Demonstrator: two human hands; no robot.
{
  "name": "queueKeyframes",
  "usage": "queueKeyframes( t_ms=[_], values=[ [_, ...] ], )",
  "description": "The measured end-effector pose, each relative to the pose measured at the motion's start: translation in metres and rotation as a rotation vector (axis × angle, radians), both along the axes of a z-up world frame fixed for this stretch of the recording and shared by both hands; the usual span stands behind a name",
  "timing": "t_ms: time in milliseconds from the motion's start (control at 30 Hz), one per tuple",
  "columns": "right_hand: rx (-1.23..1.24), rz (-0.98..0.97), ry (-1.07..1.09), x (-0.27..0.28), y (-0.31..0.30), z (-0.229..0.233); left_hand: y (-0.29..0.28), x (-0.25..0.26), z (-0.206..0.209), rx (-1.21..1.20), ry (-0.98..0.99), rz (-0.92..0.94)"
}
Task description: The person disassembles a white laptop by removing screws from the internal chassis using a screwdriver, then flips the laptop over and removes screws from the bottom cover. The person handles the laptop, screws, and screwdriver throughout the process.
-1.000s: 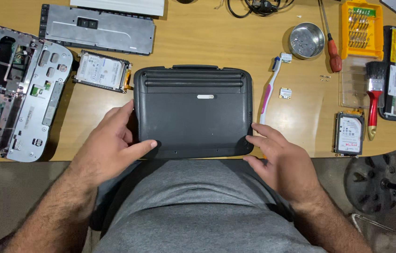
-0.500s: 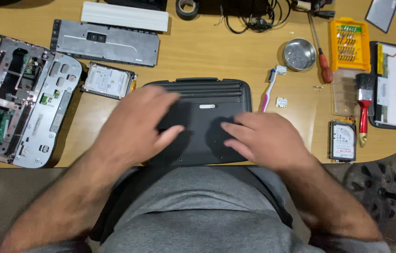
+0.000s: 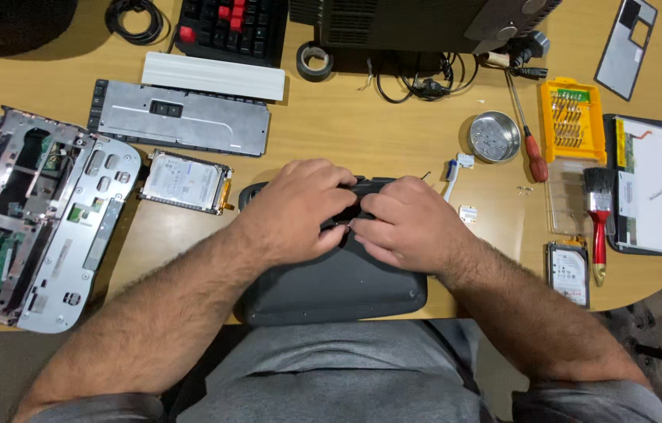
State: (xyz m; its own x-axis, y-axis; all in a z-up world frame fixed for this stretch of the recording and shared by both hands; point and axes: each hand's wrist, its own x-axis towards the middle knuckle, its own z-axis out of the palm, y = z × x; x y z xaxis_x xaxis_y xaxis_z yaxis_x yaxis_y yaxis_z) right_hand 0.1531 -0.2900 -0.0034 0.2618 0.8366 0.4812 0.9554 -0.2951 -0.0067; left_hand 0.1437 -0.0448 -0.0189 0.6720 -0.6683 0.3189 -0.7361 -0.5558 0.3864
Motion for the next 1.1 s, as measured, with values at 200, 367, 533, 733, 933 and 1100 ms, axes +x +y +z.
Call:
queueKeyframes(
  t_ms=[200, 367, 533, 733, 933, 1100],
  values=[
    [-0.029, -0.020, 0.047, 0.005, 0.001, -0.006, 0.001, -0.003, 0.002, 0.028, -0.009, 0.030],
    [-0.037, -0.013, 0.056, 0.006, 0.005, 0.005, 0.002, -0.006, 0.011, 0.035, -0.026, 0.019],
    [-0.044, -0.010, 0.042, 0.006, 0.006, 0.008, 0.012, -0.002, 0.023, 0.067, 0.007, -0.007],
    [-0.099, -0.035, 0.056, 0.000, 0.006, 0.015, 0.027, -0.002, 0.017, 0.158, 0.092, -0.026],
    [-0.110, -0.078, 0.084, -0.004, 0.006, 0.020, 0.016, -0.015, -0.001, 0.213, -0.261, 0.015],
    [-0.205, -0.325, 0.110, 0.001, -0.009, 0.024, 0.013, -0.014, 0.001, 0.262, -0.301, 0.031]
  ],
)
